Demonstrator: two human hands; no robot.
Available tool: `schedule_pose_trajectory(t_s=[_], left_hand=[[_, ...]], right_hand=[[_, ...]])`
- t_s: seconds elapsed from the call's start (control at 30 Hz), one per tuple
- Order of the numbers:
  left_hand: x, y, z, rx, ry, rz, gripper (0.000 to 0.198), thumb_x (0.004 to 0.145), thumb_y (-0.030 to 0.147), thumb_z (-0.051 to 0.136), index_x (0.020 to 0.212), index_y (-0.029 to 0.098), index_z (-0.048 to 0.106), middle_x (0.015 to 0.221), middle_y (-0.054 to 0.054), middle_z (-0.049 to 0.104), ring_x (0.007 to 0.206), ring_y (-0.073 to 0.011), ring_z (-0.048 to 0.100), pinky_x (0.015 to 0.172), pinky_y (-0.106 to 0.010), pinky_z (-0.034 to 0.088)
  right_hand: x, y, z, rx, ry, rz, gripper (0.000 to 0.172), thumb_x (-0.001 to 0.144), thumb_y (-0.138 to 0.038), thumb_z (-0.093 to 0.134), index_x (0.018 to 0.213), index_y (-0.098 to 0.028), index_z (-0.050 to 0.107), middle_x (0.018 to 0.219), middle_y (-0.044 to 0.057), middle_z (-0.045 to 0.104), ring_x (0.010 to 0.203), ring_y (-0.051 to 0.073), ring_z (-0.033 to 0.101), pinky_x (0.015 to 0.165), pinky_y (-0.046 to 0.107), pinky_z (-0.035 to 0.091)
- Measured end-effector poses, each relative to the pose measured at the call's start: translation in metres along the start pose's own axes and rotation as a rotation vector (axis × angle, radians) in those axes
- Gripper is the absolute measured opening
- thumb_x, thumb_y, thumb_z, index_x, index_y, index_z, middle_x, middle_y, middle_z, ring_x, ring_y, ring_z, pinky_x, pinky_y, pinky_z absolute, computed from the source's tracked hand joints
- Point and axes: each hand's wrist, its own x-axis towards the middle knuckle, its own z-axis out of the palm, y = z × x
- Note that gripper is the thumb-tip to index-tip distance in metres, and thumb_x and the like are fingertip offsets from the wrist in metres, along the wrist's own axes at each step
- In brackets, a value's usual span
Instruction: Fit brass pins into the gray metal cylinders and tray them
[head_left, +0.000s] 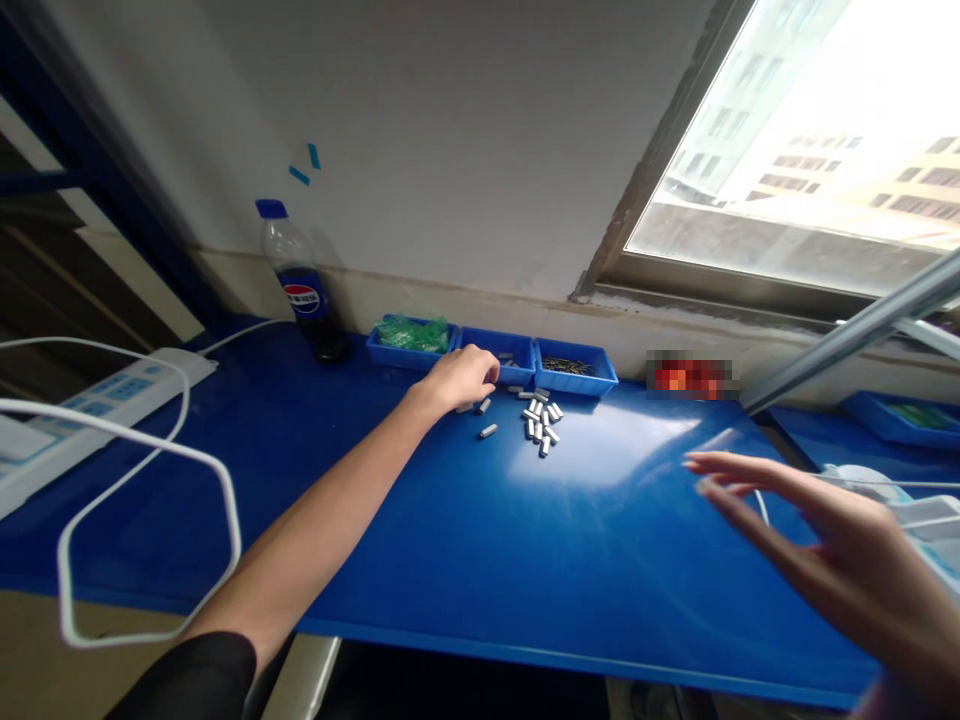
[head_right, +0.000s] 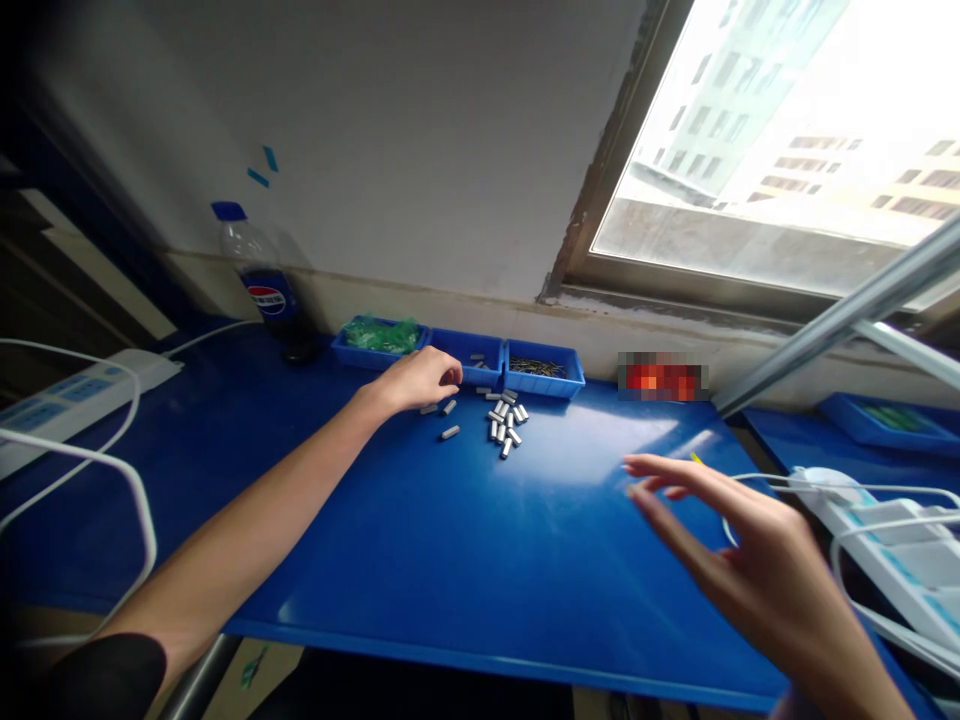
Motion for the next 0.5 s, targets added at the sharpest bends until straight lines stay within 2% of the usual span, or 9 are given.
schedule_pose_trajectory(t_s=[0.1, 0.17, 0.23, 0.33, 0.4, 0.5], left_hand=[[-0.002, -0.003, -0.005, 0.056, 0.006, -0.063, 0.015, 0.079, 0.022, 0.074, 0.092, 0.019, 0.079, 0.094, -0.011, 0.078, 0.084, -0.024, 0.072, 0.076, -0.027, 0.053], [-0.003, -0.004, -0.008, 0.07, -0.001, -0.094, 0.014, 0.077, 0.023, 0.076, 0.09, 0.018, 0.079, 0.088, -0.011, 0.077, 0.081, -0.0233, 0.072, 0.076, -0.027, 0.053], [-0.003, -0.005, -0.01, 0.08, -0.025, -0.106, 0.014, 0.075, 0.022, 0.077, 0.088, 0.018, 0.079, 0.084, -0.01, 0.076, 0.079, -0.0225, 0.071, 0.075, -0.026, 0.053], [-0.003, -0.006, -0.01, 0.104, -0.099, -0.104, 0.016, 0.07, 0.019, 0.079, 0.086, 0.018, 0.079, 0.084, -0.01, 0.076, 0.076, -0.0224, 0.071, 0.071, -0.026, 0.053], [-0.004, -0.007, -0.007, 0.12, -0.118, -0.099, 0.019, 0.068, 0.015, 0.079, 0.086, 0.018, 0.079, 0.084, -0.011, 0.075, 0.074, -0.0226, 0.071, 0.069, -0.026, 0.052], [-0.004, -0.009, -0.001, 0.095, -0.084, -0.083, 0.02, 0.065, 0.008, 0.078, 0.082, 0.018, 0.077, 0.082, -0.01, 0.075, 0.072, -0.0213, 0.07, 0.066, -0.025, 0.051]], right_hand=[[0.037, -0.035, 0.044, 0.039, -0.531, -0.219, 0.046, 0.087, -0.051, 0.074, 0.132, -0.043, 0.071, 0.122, 0.01, 0.076, 0.101, 0.035, 0.075, 0.083, 0.049, 0.065], [0.056, -0.055, 0.067, 0.056, -0.687, -0.281, 0.049, 0.089, -0.048, 0.072, 0.137, -0.037, 0.069, 0.117, 0.009, 0.078, 0.096, 0.032, 0.076, 0.079, 0.044, 0.063], [0.072, -0.069, 0.084, 0.092, -0.784, -0.321, 0.038, 0.09, -0.046, 0.072, 0.125, -0.033, 0.076, 0.108, 0.007, 0.08, 0.09, 0.028, 0.076, 0.076, 0.037, 0.061], [0.096, -0.083, 0.108, 0.109, -0.84, -0.391, 0.026, 0.09, -0.04, 0.071, 0.112, -0.029, 0.08, 0.094, 0.004, 0.081, 0.08, 0.024, 0.075, 0.067, 0.031, 0.056], [0.113, -0.088, 0.124, 0.077, -0.788, -0.431, 0.019, 0.091, -0.037, 0.068, 0.102, -0.027, 0.081, 0.089, 0.003, 0.08, 0.079, 0.022, 0.074, 0.068, 0.03, 0.054], [0.134, -0.092, 0.149, 0.065, -0.713, -0.448, 0.012, 0.088, -0.03, 0.069, 0.092, -0.026, 0.08, 0.08, 0.002, 0.079, 0.074, 0.022, 0.073, 0.066, 0.028, 0.052]])
